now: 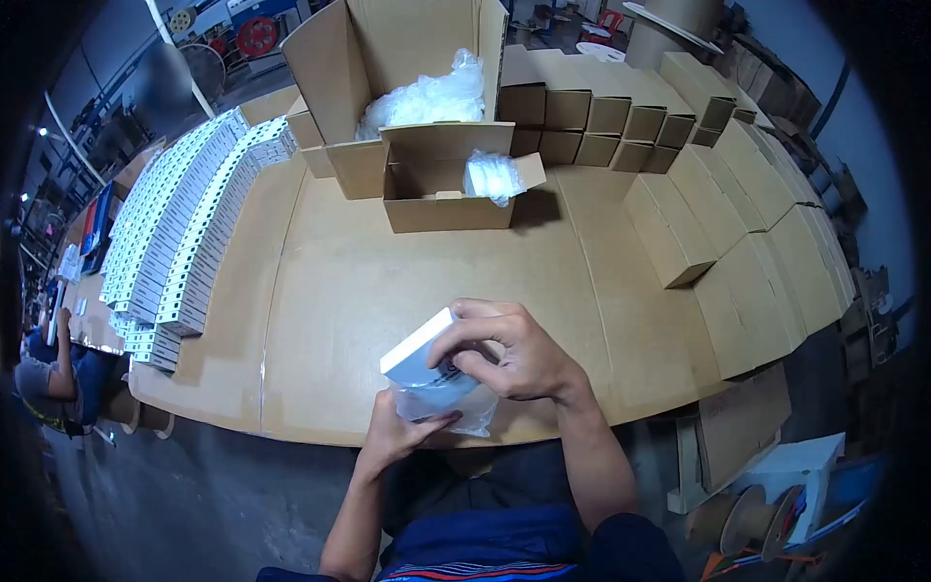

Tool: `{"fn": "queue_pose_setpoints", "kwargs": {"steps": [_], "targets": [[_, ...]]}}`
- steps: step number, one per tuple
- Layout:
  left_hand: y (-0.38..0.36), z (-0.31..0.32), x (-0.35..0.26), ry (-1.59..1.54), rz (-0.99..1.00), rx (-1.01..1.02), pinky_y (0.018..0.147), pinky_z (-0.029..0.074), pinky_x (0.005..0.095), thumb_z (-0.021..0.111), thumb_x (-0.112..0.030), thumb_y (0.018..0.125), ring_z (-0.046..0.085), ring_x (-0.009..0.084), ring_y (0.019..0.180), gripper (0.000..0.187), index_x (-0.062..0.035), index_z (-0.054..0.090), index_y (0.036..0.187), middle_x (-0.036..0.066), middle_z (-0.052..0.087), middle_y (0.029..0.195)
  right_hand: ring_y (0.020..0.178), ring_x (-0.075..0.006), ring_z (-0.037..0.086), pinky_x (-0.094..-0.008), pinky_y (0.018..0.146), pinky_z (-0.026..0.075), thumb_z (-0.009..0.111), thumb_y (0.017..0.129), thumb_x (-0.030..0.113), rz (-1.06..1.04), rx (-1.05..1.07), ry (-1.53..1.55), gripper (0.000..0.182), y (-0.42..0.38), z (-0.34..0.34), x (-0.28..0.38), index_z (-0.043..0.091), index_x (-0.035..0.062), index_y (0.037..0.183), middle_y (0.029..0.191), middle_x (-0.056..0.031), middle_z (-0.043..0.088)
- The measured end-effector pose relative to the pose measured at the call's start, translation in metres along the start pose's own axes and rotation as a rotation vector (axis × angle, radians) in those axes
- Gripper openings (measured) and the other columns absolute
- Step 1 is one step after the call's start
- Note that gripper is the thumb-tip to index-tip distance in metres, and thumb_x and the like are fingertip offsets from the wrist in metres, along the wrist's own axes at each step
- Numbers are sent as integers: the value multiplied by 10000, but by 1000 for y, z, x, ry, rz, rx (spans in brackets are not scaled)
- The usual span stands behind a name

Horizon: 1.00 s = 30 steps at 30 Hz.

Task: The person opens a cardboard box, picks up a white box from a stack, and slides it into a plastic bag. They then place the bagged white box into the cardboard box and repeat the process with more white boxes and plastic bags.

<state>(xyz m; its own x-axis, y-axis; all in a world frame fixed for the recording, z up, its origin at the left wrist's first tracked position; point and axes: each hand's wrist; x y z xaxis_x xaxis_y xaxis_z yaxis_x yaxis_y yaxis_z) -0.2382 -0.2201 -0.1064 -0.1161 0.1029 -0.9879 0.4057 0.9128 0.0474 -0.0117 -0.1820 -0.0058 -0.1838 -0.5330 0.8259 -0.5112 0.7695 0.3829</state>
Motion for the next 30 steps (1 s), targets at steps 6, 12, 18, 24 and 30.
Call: {"fn": "queue_pose_setpoints", "kwargs": {"steps": [6, 12, 18, 24, 30], "targets": [[-3, -1, 2, -70, -47, 13, 895, 577, 356, 884, -139, 803, 717, 193, 995, 474, 54, 668, 1177, 141, 757, 1072, 926, -219, 657, -346, 875, 522, 597, 928, 45, 94, -91, 197, 226, -4, 13, -8, 753, 13, 1088, 983, -124, 692], [-1, 1, 0, -136, -47, -20, 900, 572, 356, 880, -120, 808, 704, 196, 1004, 487, 64, 644, 1192, 139, 741, 1085, 1035, -232, 667, -340, 948, 512, 523, 1032, 171, 178, -147, 222, 308, -16, 16, -17, 725, -6, 1185, 1096, -155, 707], [-2, 2, 22, -445, -44, -28, 989, 501, 320, 722, -201, 979, 627, 166, 1127, 492, 50, 533, 1357, 106, 657, 1243, 1147, -216, 635, -332, 1039, 475, 506, 1043, 130, 292, -199, 330, 331, -28, 25, -29, 675, -10, 1291, 1224, -144, 693], [-2, 11, 39, -593, -44, -196, 989, 474, 299, 411, -282, 1130, 600, 142, 1126, 428, 54, 530, 1366, 91, 648, 1243, 1196, -208, 607, -335, 1056, 468, 613, 968, 7, 315, -405, 522, 459, -44, 49, -38, 526, -38, 1416, 1248, -171, 658], [6, 17, 44, -547, -31, -265, 974, 475, 295, 426, -319, 1127, 599, 133, 1100, 442, 44, 567, 1335, 83, 661, 1209, 1098, -149, 637, -256, 953, 521, 654, 961, -52, 410, -710, 785, 401, -71, 90, -60, 514, -22, 1336, 1193, -149, 664]]}}
Point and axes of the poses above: each hand's wrist, its own y-axis towards the middle knuckle, its own z-axis out of the palm, x = y × z
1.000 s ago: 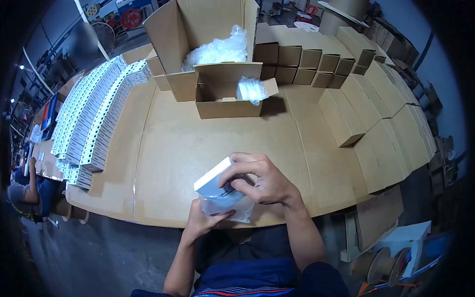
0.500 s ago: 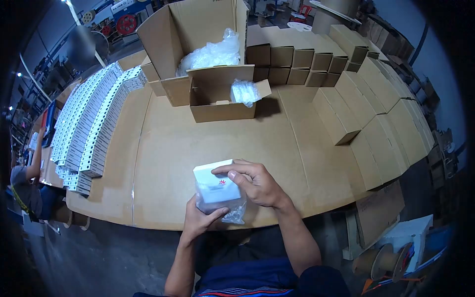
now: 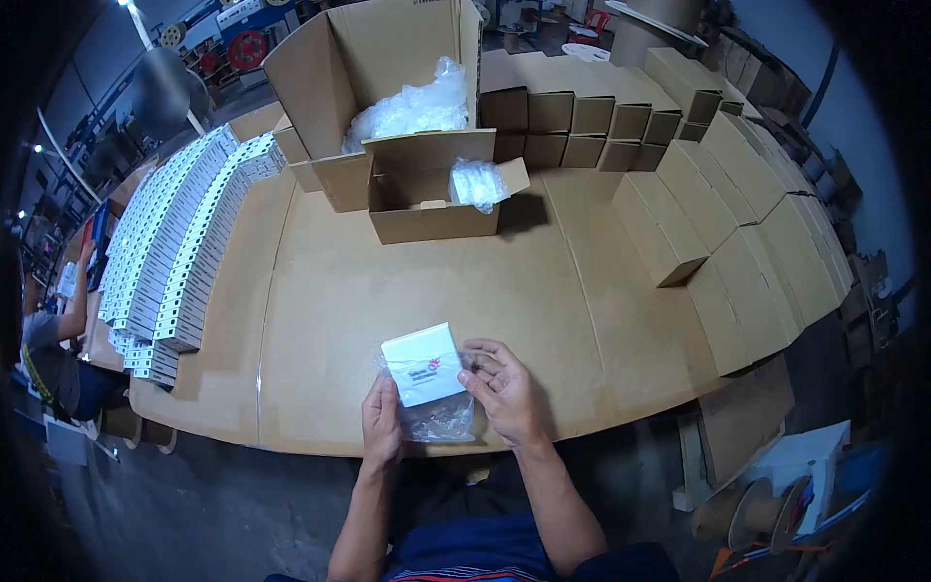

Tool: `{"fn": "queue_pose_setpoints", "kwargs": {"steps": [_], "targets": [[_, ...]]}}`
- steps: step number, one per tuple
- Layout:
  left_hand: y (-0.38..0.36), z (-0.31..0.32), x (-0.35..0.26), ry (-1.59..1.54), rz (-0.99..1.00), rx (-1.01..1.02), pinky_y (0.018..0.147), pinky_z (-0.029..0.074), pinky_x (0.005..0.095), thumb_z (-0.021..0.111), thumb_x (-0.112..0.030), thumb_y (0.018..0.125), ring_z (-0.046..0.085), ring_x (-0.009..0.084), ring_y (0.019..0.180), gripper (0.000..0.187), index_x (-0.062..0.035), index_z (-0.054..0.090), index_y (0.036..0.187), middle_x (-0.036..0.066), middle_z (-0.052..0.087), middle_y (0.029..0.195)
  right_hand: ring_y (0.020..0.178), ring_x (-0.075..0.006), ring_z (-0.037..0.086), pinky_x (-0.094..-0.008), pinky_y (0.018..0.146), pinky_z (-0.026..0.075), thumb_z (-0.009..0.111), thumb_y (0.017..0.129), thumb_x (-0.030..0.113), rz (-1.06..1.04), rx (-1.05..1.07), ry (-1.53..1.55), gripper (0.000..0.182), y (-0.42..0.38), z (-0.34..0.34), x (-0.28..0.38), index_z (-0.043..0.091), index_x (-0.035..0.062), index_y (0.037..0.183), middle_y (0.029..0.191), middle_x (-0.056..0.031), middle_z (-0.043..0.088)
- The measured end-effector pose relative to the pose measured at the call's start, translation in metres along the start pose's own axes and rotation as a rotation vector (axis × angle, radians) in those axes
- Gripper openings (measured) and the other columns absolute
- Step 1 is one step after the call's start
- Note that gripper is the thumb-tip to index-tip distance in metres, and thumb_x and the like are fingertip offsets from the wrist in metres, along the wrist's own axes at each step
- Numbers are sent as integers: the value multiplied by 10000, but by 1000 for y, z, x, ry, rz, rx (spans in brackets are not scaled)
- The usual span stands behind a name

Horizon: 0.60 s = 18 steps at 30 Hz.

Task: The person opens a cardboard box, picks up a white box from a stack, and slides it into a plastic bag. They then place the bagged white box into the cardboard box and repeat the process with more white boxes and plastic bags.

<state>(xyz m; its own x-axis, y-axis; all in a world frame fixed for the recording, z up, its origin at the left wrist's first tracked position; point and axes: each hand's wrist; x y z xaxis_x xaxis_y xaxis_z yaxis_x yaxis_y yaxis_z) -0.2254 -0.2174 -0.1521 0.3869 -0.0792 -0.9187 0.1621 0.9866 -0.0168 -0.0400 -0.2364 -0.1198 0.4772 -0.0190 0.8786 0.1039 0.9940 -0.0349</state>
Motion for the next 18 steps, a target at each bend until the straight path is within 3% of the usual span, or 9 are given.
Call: {"fn": "queue_pose_setpoints", "kwargs": {"steps": [4, 9, 10, 16, 18], "targets": [[-1, -1, 2, 73, 13, -1, 976, 472, 291, 426, -330, 1127, 598, 132, 1102, 454, 52, 605, 1296, 84, 676, 1179, 1029, -158, 666, -276, 932, 541, 657, 967, -43, 23, -83, 152, 279, -1, 2, 1, 573, -46, 1234, 1114, -157, 695], [-1, -4, 10, 92, 4, 2, 1041, 455, 340, 382, -316, 1136, 586, 169, 1187, 473, 67, 571, 1338, 117, 647, 1284, 963, -188, 700, -295, 921, 556, 655, 982, -10, -3, -152, 262, 138, -4, 3, -15, 627, -57, 1108, 1053, -164, 722], [-2, -5, 11, 84, -1, 3, 1063, 445, 344, 376, -317, 1137, 574, 178, 1221, 482, 70, 563, 1353, 125, 634, 1319, 977, -161, 686, -276, 921, 551, 666, 973, -24, -13, -171, 283, 129, -5, 8, -13, 654, -70, 1092, 1089, -162, 722], [5, 1, -15, 299, 233, 57, 1200, 302, 387, 384, -316, 1128, 392, 265, 1463, 534, 101, 495, 1443, 211, 473, 1542, 1108, -213, 677, -318, 1022, 515, 662, 993, 33, -233, -112, 8, 151, -3, 14, 0, 655, -61, 1111, 1235, -223, 697], [2, 7, -15, 214, 207, 45, 1198, 306, 387, 365, -337, 1132, 429, 243, 1420, 568, 105, 428, 1483, 187, 499, 1508, 1174, -244, 649, -370, 1072, 478, 650, 996, 36, -198, -74, -5, 125, -5, 15, 2, 650, -35, 1100, 1272, -255, 668]]}}
Point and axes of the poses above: each hand's wrist, its own y-axis towards the middle knuckle, its own z-axis out of the palm, x = y × z
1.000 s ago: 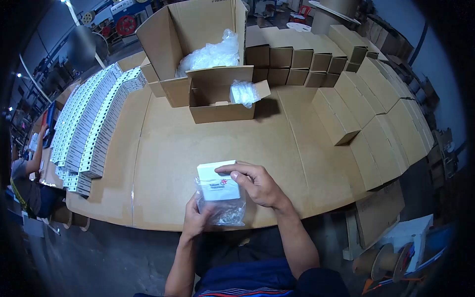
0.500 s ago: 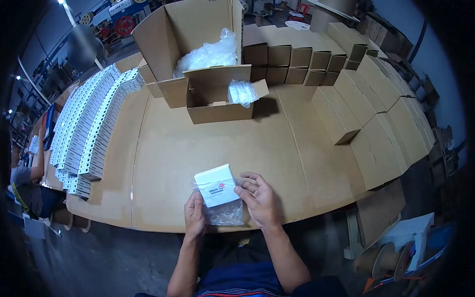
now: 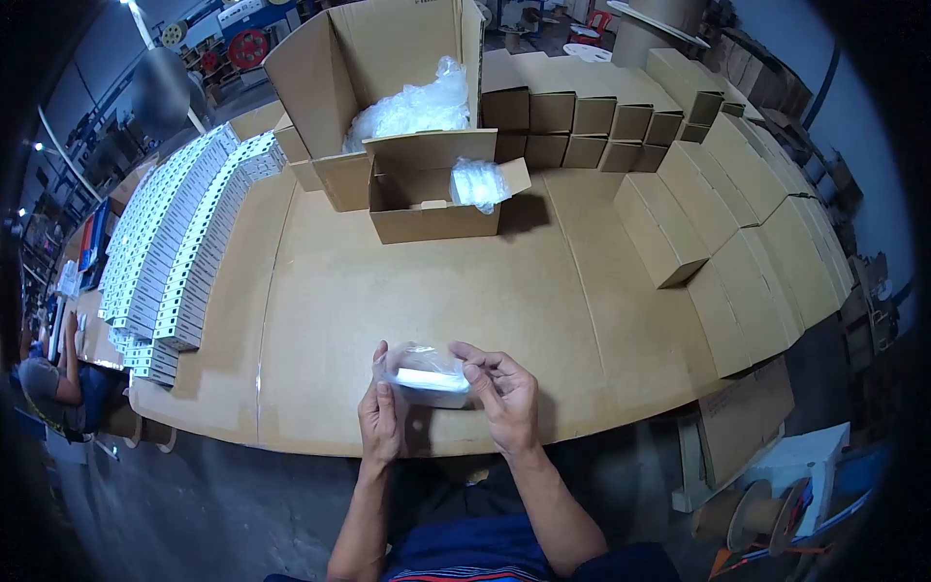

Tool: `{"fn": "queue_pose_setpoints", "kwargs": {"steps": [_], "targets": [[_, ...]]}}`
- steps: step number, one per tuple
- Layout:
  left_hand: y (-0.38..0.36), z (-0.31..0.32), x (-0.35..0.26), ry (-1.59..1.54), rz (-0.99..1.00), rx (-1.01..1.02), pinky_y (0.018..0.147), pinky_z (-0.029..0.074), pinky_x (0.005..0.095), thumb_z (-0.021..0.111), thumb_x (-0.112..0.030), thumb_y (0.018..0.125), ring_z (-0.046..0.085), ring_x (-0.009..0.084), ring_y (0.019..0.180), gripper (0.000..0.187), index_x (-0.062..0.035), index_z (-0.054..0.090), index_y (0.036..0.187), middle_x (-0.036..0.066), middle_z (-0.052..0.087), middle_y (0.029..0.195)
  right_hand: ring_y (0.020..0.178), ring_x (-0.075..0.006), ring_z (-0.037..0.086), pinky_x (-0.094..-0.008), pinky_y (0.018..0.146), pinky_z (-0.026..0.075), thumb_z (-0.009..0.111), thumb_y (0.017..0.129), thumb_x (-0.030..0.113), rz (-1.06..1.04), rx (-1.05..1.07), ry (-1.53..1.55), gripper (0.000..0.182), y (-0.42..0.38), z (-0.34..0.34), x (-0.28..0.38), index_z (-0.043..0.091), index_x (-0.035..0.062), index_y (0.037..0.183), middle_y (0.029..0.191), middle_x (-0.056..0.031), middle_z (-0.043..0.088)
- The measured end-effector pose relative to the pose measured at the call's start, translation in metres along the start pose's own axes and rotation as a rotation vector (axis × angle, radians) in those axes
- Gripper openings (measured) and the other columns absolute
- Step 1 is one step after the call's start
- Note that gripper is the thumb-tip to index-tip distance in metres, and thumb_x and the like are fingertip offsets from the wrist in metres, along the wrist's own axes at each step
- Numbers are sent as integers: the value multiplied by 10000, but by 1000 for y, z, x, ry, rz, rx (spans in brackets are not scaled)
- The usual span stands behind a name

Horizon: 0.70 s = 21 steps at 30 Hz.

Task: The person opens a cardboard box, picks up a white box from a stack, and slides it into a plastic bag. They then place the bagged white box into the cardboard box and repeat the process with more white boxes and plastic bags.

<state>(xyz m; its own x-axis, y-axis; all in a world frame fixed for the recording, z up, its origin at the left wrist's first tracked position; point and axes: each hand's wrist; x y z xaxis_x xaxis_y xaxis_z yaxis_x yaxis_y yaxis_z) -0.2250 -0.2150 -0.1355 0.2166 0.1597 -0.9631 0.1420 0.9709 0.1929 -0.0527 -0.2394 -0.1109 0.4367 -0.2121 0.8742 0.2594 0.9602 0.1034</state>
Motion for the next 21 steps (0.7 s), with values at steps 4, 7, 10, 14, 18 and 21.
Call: {"fn": "queue_pose_setpoints", "kwargs": {"steps": [4, 7, 10, 14, 18, 21], "targets": [[-2, 3, 5, -114, -18, -59, 1164, 352, 375, 340, -326, 1138, 497, 231, 1356, 566, 87, 374, 1525, 186, 508, 1500, 1196, -258, 632, -395, 1089, 463, 683, 973, 42, 6, 2, 61, 234, 2, 2, -2, 601, -17, 1184, 1297, -247, 650], [0, 10, 0, -128, -53, -143, 1120, 396, 357, 329, -329, 1141, 543, 208, 1286, 569, 89, 373, 1525, 168, 462, 1548, 1190, -217, 622, -340, 1050, 479, 754, 935, 65, 12, 26, 147, 408, 2, 23, 14, 546, -27, 1274, 1290, -189, 655], [1, 14, 1, -180, -38, -166, 1112, 403, 348, 375, -304, 1132, 548, 207, 1277, 553, 71, 359, 1537, 152, 478, 1533, 1154, -177, 610, -318, 1027, 485, 759, 913, 17, 37, 74, -99, 500, -2, 8, -11, 500, -18, 1338, 1224, -119, 638], [1, 15, -26, -71, 15, -29, 1095, 421, 345, 514, -176, 1084, 556, 205, 1257, 529, 37, 364, 1545, 123, 539, 1445, 1137, -153, 611, -296, 1013, 481, 740, 909, -28, 54, 87, -125, 451, -2, 6, -8, 526, -18, 1306, 1182, -77, 642], [2, 0, -21, -53, -134, 98, 1035, 467, 333, 606, -76, 1026, 575, 195, 1215, 440, 22, 484, 1438, 101, 609, 1298, 1110, -158, 627, -303, 982, 499, 719, 918, -37, 38, 198, -205, 340, -1, -11, -7, 591, -7, 1231, 1147, -87, 664], [2, -1, -18, -115, -177, 113, 997, 481, 302, 602, -90, 1036, 608, 172, 1141, 294, 24, 586, 1306, 88, 649, 1213, 1077, -169, 649, -314, 952, 516, 732, 914, -20, -29, 286, -228, 202, 5, -16, -2, 674, 8, 1106, 1139, -106, 707]]}}
Point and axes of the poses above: each hand's wrist, its own y-axis towards the middle knuckle, its own z-axis out of the palm, x = y × z
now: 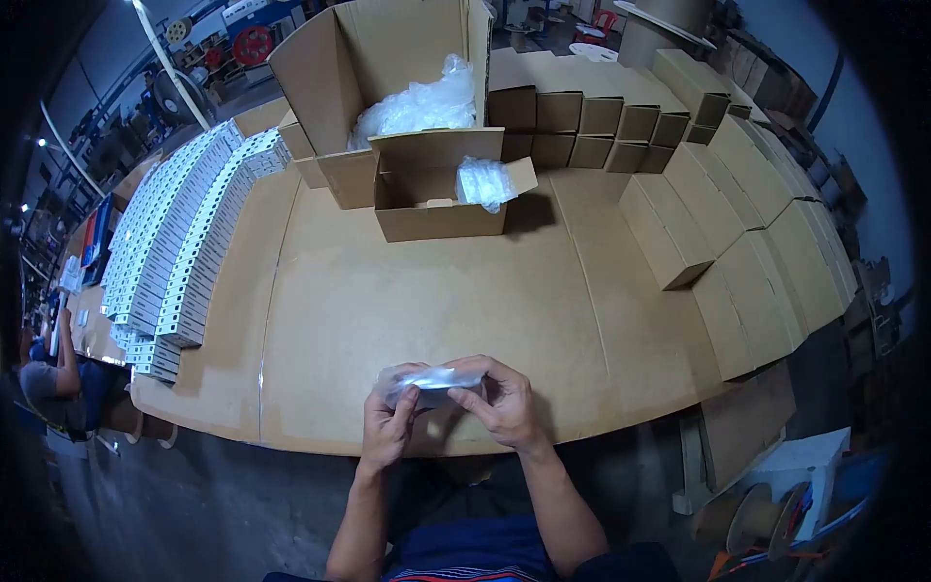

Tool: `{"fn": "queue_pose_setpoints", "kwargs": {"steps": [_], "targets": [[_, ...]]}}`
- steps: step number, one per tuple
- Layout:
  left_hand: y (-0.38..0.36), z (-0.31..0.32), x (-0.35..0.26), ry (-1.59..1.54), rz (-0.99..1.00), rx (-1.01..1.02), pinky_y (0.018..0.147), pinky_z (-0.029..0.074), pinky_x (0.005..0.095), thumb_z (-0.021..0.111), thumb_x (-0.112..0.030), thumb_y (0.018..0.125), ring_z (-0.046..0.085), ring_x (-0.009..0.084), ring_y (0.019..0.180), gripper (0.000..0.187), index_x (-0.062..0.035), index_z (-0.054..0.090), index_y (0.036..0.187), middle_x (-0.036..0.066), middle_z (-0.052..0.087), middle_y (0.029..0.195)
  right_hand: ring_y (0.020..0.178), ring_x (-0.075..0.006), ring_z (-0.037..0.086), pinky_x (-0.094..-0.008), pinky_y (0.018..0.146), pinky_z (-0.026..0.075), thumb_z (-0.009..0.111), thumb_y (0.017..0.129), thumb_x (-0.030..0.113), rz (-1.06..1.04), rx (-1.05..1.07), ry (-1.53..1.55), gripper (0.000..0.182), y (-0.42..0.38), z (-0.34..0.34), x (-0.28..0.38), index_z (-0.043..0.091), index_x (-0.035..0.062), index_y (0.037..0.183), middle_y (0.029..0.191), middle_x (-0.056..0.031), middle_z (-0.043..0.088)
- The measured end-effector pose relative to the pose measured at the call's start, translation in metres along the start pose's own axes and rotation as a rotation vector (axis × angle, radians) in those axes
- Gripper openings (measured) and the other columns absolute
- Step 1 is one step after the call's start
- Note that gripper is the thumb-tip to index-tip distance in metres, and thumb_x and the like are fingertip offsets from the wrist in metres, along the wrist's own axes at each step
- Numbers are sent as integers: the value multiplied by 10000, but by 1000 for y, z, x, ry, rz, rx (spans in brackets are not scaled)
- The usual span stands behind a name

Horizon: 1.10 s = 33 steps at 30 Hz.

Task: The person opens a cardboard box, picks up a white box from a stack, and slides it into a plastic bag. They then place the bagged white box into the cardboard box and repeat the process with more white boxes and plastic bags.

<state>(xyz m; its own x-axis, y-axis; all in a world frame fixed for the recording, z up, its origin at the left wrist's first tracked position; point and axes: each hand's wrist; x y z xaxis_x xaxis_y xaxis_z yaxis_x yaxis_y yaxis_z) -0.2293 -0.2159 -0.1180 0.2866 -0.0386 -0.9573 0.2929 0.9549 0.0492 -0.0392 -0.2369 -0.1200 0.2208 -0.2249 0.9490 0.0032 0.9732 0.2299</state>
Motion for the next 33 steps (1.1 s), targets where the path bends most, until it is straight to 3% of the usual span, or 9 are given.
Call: {"fn": "queue_pose_setpoints", "kwargs": {"steps": [5, 9, 12, 16, 22, 25, 28, 31, 33], "targets": [[-3, 11, -3, -148, -108, -194, 884, 525, 274, 609, -178, 1054, 650, 131, 991, 226, 14, 689, 1141, 61, 700, 1067, 1104, -209, 676, -329, 979, 514, 701, 944, 13, 117, -28, -215, 90, 4, -2, 23, 737, 16, 1027, 1172, -164, 734], [0, 9, -1, -253, -122, -307, 819, 558, 289, 617, -223, 1054, 659, 125, 942, 261, 12, 702, 1128, 62, 711, 1030, 1114, -249, 679, -346, 986, 513, 718, 934, 30, 2, -404, -16, 92, 6, -4, 16, 758, -6, 1009, 1191, -222, 709], [3, 5, 4, -248, -99, -316, 806, 568, 288, 620, -226, 1052, 661, 127, 942, 276, 22, 703, 1140, 71, 711, 1030, 1105, -223, 678, -320, 957, 518, 727, 922, 21, -273, -136, -163, 114, 8, -5, 21, 769, 20, 1028, 1254, -197, 688], [4, 15, 0, -260, -92, -312, 772, 564, 268, 608, -208, 1057, 654, 113, 906, 226, 7, 672, 1085, 66, 692, 980, 1052, -201, 689, -286, 894, 535, 805, 834, 2, 19, 111, -321, 265, 6, 3, 25, 788, 76, 1089, 1236, -141, 703], [4, 3, 1, -425, -161, -272, 738, 569, 282, 572, -217, 1072, 628, 92, 823, 228, -89, 474, 910, 44, 619, 895, 1032, -200, 716, -320, 916, 556, 857, 769, 5, 24, 90, -388, 338, 10, 2, 25, 754, -1, 1091, 1099, -131, 758], [3, -7, 11, -429, -189, -234, 732, 566, 278, 574, -239, 1072, 625, 104, 801, 252, -80, 458, 913, 62, 635, 909, 1043, -222, 718, -332, 942, 549, 865, 761, 16, -3, 75, -400, 329, 9, -1, 20, 750, -6, 1069, 1102, -133, 758], [0, -9, 12, -380, -186, -201, 786, 651, 411, 506, -257, 1090, 682, 209, 949, 191, -78, 485, 1025, 122, 623, 1059, 1070, -244, 712, -350, 973, 538, 871, 755, 28, 31, 32, -342, 330, 9, -2, 20, 748, -3, 1059, 1124, -133, 754], [-1, 2, -7, -255, -52, -268, 911, 599, 421, 616, -165, 1026, 646, 253, 1097, 224, -47, 495, 1173, 166, 599, 1218, 1139, -276, 684, -382, 1012, 519, 875, 745, 40, 17, 7, -314, 333, 9, -10, 15, 753, 8, 1053, 1169, -130, 745], [-1, 4, -18, 423, 320, -316, 1010, 526, 440, 699, -84, 938, 608, 290, 1169, 415, -37, 467, 1279, 182, 566, 1288, 1206, -300, 651, -407, 1043, 501, 879, 735, 48, -52, 22, -368, 328, 13, -15, 13, 762, 22, 1041, 1203, -126, 737]]}}
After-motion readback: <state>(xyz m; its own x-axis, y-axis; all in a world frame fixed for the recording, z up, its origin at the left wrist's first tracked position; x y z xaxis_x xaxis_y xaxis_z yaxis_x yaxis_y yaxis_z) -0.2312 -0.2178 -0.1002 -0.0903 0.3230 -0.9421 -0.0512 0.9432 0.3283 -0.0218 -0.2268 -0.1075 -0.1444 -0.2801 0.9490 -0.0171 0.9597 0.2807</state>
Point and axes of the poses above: each hand's wrist, its own y-axis towards the middle knuckle, its own z-axis out of the palm, x = y × z
